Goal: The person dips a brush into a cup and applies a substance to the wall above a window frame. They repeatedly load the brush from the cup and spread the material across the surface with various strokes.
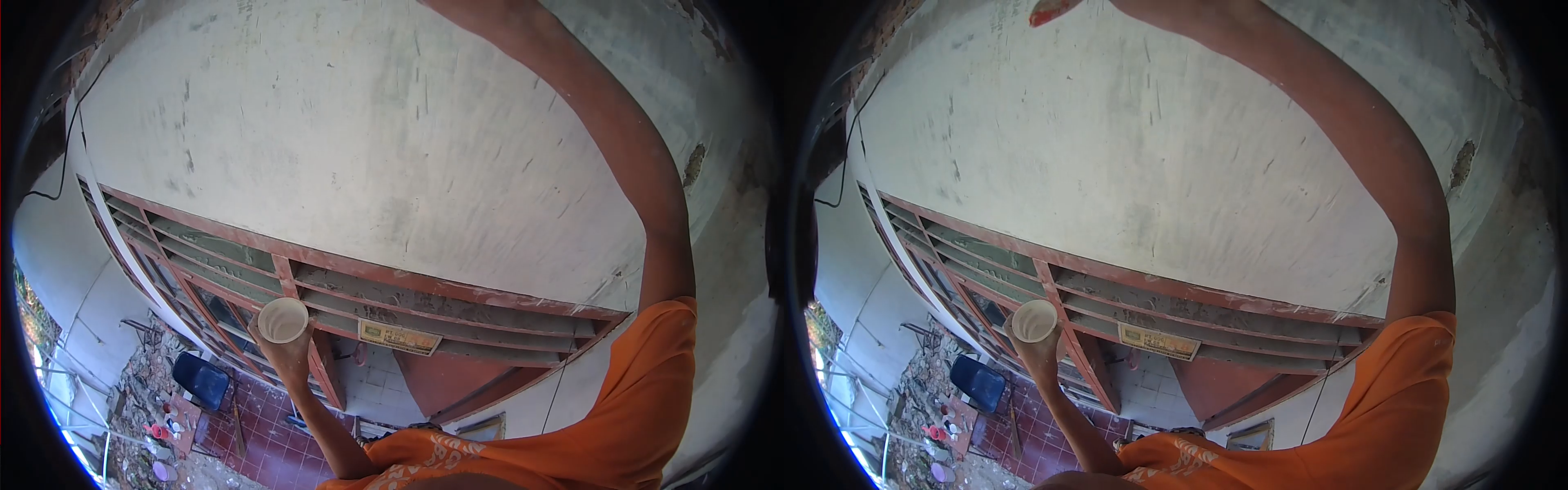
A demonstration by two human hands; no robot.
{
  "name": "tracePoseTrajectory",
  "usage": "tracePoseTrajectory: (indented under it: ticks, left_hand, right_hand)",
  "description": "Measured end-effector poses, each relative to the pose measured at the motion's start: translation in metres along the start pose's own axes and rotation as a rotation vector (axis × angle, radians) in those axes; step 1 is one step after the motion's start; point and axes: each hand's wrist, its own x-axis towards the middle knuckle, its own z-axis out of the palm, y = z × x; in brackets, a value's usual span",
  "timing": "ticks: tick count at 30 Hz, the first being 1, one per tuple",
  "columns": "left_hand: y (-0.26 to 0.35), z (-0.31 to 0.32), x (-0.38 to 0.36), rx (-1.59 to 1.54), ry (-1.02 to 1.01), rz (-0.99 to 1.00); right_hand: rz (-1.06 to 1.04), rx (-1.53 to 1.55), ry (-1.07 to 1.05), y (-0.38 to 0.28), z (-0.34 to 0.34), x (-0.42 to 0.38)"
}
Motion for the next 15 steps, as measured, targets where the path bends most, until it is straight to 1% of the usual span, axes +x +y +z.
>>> tracePoseTrajectory:
  ticks: [2,3,4,5,6,7,8,10,11,13,14,15]
  left_hand:
    - [0.003,-0.001,-0.001,-0.011,0.011,-0.005]
    - [0.005,-0.002,0.000,-0.018,0.020,-0.008]
    - [0.004,-0.004,0.002,-0.017,0.027,-0.007]
    - [0.004,-0.006,0.003,-0.016,0.027,0.005]
    - [0.003,-0.009,0.003,-0.014,0.025,0.015]
    - [0.002,-0.011,0.004,-0.013,0.030,0.014]
    - [0.001,-0.014,0.006,0.010,0.053,0.010]
    - [0.000,-0.019,0.004,0.029,0.082,0.001]
    - [0.001,-0.023,0.006,0.039,0.100,0.011]
    - [0.001,-0.028,0.007,0.052,0.125,0.023]
    - [0.000,-0.031,0.008,0.061,0.132,0.004]
    - [-0.001,-0.032,0.009,0.069,0.139,-0.014]
  right_hand:
    - [-0.074,0.051,-0.241,-0.020,0.009,-0.016]
    - [-0.265,-0.152,-0.013,-0.033,0.041,-0.041]
    - [-0.217,-0.070,-0.075,-0.062,0.020,-0.050]
    - [-0.298,-0.044,-0.115,-0.090,0.015,-0.067]
    - [-0.344,0.008,-0.054,-0.117,0.005,-0.082]
    - [-0.375,0.062,-0.058,-0.143,-0.015,-0.093]
    - [-0.368,0.244,-0.122,-0.173,-0.028,-0.112]
    - [-0.394,0.563,-0.414,-0.207,-0.073,-0.125]
    - [-0.396,0.560,-0.406,-0.218,-0.078,-0.129]
    - [-0.178,0.968,-0.376,-0.233,-0.078,-0.132]
    - [-0.177,0.969,-0.370,-0.231,-0.077,-0.125]
    - [-0.066,1.060,-0.511,-0.225,-0.072,-0.115]
